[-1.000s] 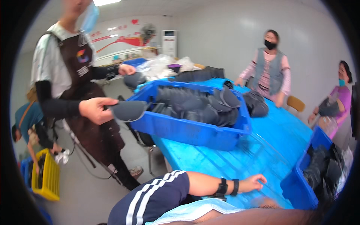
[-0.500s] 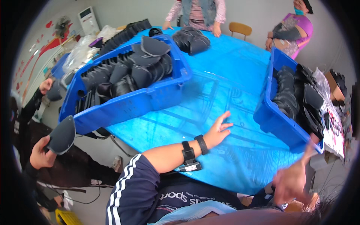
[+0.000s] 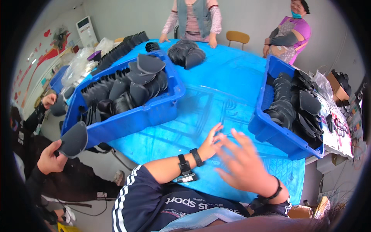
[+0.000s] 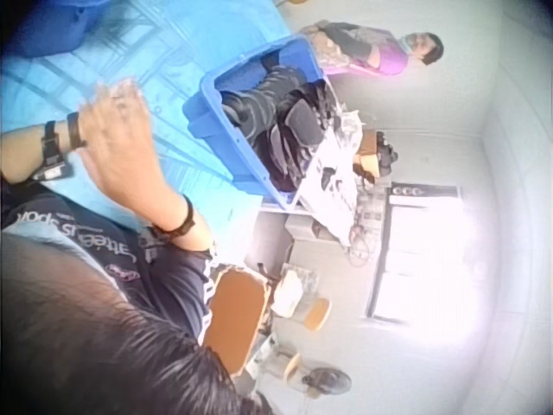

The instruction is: Sorting and organizing black shoe upper components into blue plastic bins.

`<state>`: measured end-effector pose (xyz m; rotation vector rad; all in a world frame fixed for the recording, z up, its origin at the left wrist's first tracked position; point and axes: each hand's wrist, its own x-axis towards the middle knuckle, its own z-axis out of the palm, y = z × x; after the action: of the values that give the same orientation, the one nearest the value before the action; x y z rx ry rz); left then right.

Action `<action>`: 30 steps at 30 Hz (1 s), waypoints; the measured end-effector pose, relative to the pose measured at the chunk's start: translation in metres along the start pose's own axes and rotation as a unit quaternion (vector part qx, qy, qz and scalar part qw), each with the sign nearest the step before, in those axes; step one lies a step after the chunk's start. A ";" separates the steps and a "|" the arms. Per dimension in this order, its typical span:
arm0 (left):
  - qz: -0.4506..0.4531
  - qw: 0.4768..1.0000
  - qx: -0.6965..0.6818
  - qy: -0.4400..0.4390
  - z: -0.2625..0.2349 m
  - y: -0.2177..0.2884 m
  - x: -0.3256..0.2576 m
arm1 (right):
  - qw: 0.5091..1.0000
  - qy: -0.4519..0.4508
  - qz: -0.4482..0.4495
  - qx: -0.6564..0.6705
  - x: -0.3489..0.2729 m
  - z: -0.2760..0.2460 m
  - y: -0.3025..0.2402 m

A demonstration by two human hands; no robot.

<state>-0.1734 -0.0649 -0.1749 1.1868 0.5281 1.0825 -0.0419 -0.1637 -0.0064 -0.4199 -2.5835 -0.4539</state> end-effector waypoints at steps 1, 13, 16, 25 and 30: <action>-0.001 1.000 -0.006 0.023 -0.001 -0.003 -0.002 | 0.988 -0.082 0.103 0.079 0.017 0.008 -0.001; 0.215 0.946 -0.226 -0.088 0.037 0.085 -0.001 | 0.938 -0.101 0.154 0.292 0.006 -0.008 0.031; 0.218 0.950 -0.215 -0.057 0.045 0.112 0.001 | 0.925 -0.068 0.145 0.344 0.023 -0.018 0.022; 0.042 0.995 0.079 -0.055 -0.028 0.073 0.028 | 0.691 0.348 0.333 0.538 -0.049 -0.022 0.042; 0.035 0.996 0.070 0.037 -0.077 0.021 0.025 | 0.742 0.236 0.466 0.420 -0.086 -0.022 0.092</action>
<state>-0.2331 -0.0071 -0.1769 1.2981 0.6327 1.1676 0.0734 -0.1074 -0.0095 -0.9823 -1.5249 0.8276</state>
